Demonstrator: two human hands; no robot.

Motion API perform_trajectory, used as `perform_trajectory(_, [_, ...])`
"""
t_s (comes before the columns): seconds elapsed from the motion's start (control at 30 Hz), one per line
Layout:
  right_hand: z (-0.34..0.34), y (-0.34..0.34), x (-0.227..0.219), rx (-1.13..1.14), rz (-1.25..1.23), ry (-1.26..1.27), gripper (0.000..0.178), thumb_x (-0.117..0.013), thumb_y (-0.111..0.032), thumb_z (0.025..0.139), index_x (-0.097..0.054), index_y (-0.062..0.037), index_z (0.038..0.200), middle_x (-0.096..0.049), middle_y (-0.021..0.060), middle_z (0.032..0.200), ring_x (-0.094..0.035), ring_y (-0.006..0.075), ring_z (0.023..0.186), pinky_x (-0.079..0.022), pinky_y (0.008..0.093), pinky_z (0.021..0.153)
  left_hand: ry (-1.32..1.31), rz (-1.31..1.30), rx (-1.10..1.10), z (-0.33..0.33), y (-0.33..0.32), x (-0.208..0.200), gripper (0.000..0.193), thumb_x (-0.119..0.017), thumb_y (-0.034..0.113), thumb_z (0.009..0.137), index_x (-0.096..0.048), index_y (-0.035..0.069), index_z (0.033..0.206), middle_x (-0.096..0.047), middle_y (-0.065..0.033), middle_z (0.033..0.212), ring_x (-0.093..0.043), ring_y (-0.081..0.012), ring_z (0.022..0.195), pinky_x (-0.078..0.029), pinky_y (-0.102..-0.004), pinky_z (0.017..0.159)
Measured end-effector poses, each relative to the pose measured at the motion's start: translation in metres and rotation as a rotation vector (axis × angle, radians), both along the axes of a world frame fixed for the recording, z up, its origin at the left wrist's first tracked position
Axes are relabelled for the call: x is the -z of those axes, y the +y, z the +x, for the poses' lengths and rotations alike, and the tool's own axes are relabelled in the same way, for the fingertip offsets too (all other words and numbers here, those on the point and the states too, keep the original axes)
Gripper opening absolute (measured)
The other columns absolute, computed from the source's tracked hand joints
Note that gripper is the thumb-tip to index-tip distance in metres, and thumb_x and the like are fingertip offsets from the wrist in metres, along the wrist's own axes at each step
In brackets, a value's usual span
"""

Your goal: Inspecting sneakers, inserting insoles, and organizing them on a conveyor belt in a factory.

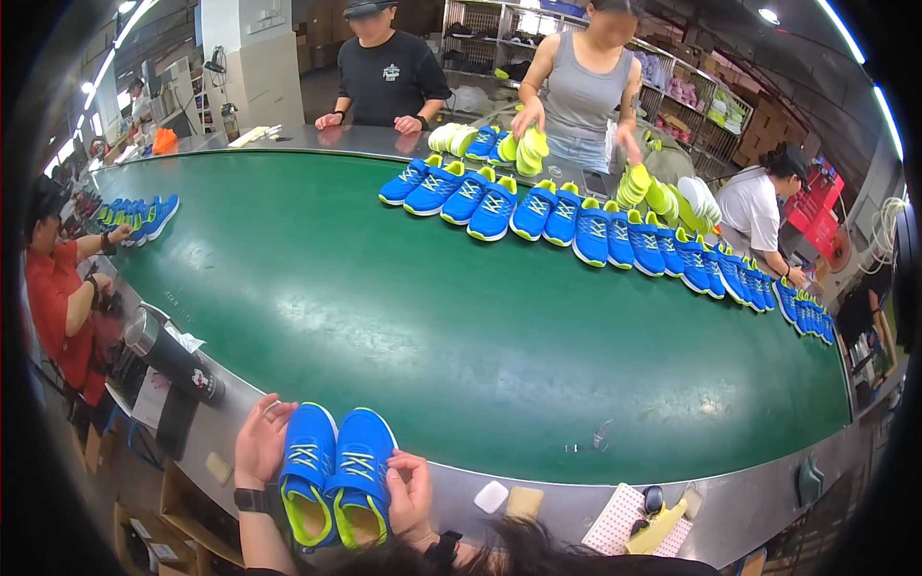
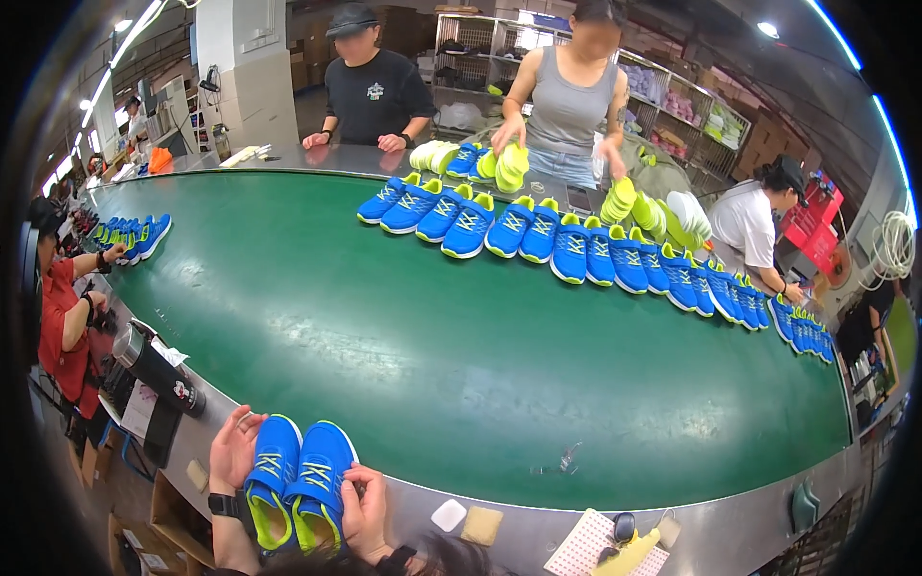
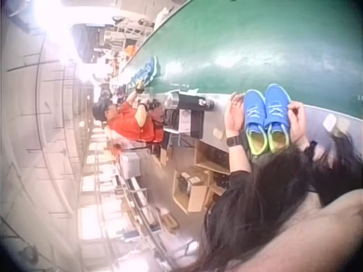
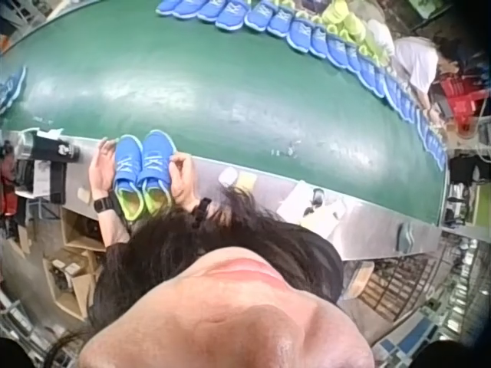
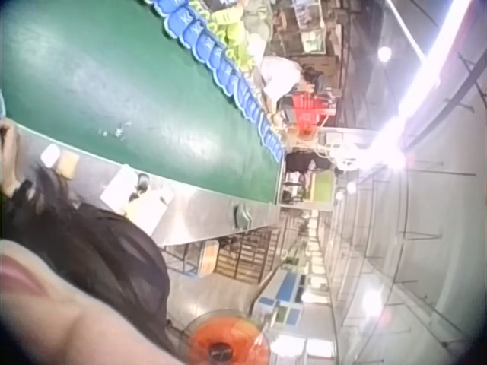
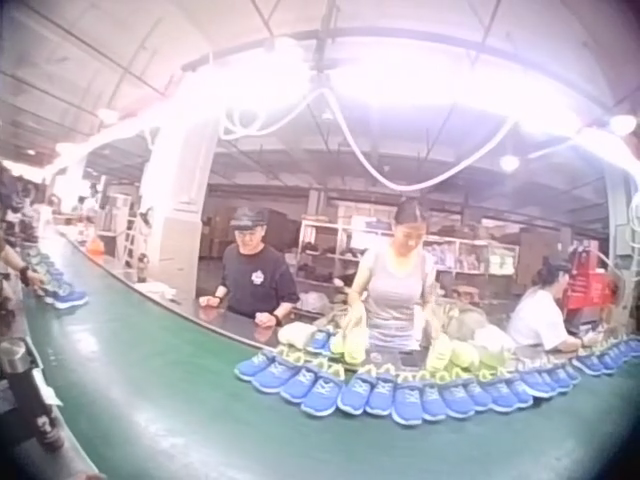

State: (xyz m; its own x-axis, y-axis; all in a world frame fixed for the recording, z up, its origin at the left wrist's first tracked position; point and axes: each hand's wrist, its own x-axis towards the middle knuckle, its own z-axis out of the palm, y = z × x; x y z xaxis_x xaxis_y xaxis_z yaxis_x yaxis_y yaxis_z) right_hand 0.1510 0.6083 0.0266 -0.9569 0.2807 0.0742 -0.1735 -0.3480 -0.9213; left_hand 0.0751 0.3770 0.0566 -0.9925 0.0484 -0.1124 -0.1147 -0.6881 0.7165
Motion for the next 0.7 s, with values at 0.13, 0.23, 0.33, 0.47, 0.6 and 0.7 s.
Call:
perform_trajectory(0.13, [0.001, -0.001, 0.005, -0.002, -0.089, -0.037, 0.016, -0.059, -0.006, 0.091, -0.052, -0.001, 0.105, -0.055, 0.0146, 0.113, -0.05, 0.0264, 0.12, -0.037, 0.0372, 0.104, -0.012, 0.013, -0.002, 0.001, 0.002, 0.001, 0.035, -0.041, 0.027, 0.103, -0.048, 0.0, 0.126, -0.058, -0.0205, 0.117, -0.052, -0.0335, 0.119, -0.04, -0.0445, 0.106])
perform_trajectory(0.23, [0.001, 0.002, 0.009, 0.011, -0.062, -0.014, 0.017, -0.061, -0.006, 0.089, -0.053, -0.0015, 0.103, -0.055, 0.014, 0.111, -0.051, 0.0276, 0.119, -0.037, 0.0383, 0.103, -0.031, 0.03, -0.011, 0.001, 0.005, 0.002, 0.036, -0.042, 0.027, 0.103, -0.048, 0.0, 0.126, -0.058, -0.0207, 0.117, -0.052, -0.0336, 0.119, -0.041, -0.0445, 0.106])
perform_trajectory(0.33, [0.002, 0.006, 0.012, 0.008, -0.078, -0.031, 0.017, -0.062, -0.007, 0.087, -0.054, -0.0018, 0.101, -0.056, 0.014, 0.11, -0.051, 0.0282, 0.118, -0.038, 0.0387, 0.101, -0.003, -0.006, -0.007, 0.002, 0.009, 0.003, 0.036, -0.043, 0.027, 0.103, -0.048, 0.0, 0.125, -0.058, -0.0208, 0.117, -0.052, -0.0336, 0.119, -0.042, -0.0444, 0.105])
perform_trajectory(0.47, [0.004, 0.011, 0.017, -0.077, -0.007, -0.028, 0.024, -0.057, 0.002, 0.09, -0.047, -0.0022, 0.112, -0.045, 0.02, 0.127, -0.048, 0.0183, 0.117, -0.035, 0.0354, 0.105, -0.011, 0.018, -0.013, 0.002, 0.012, 0.005, 0.035, -0.044, 0.026, 0.102, -0.048, 0.0, 0.125, -0.058, -0.0207, 0.116, -0.052, -0.0341, 0.119, -0.042, -0.0446, 0.105])
perform_trajectory(0.6, [0.005, 0.014, 0.021, -0.07, 0.062, -0.01, 0.023, -0.057, 0.001, 0.09, -0.048, -0.0023, 0.11, -0.046, 0.0191, 0.127, -0.047, 0.0176, 0.118, -0.035, 0.0347, 0.105, -0.024, 0.02, -0.023, 0.004, 0.014, 0.006, 0.035, -0.043, 0.026, 0.103, -0.048, 0.0, 0.126, -0.058, -0.0207, 0.116, -0.052, -0.0341, 0.119, -0.042, -0.0445, 0.106])
perform_trajectory(0.7, [0.007, 0.018, 0.022, -0.065, 0.071, 0.001, 0.022, -0.058, 0.001, 0.09, -0.049, -0.0022, 0.109, -0.047, 0.0183, 0.126, -0.047, 0.0173, 0.119, -0.036, 0.0346, 0.104, -0.014, 0.055, -0.007, 0.005, 0.018, 0.006, 0.035, -0.042, 0.026, 0.103, -0.048, 0.0, 0.126, -0.058, -0.0205, 0.117, -0.052, -0.0337, 0.119, -0.042, -0.0441, 0.106])
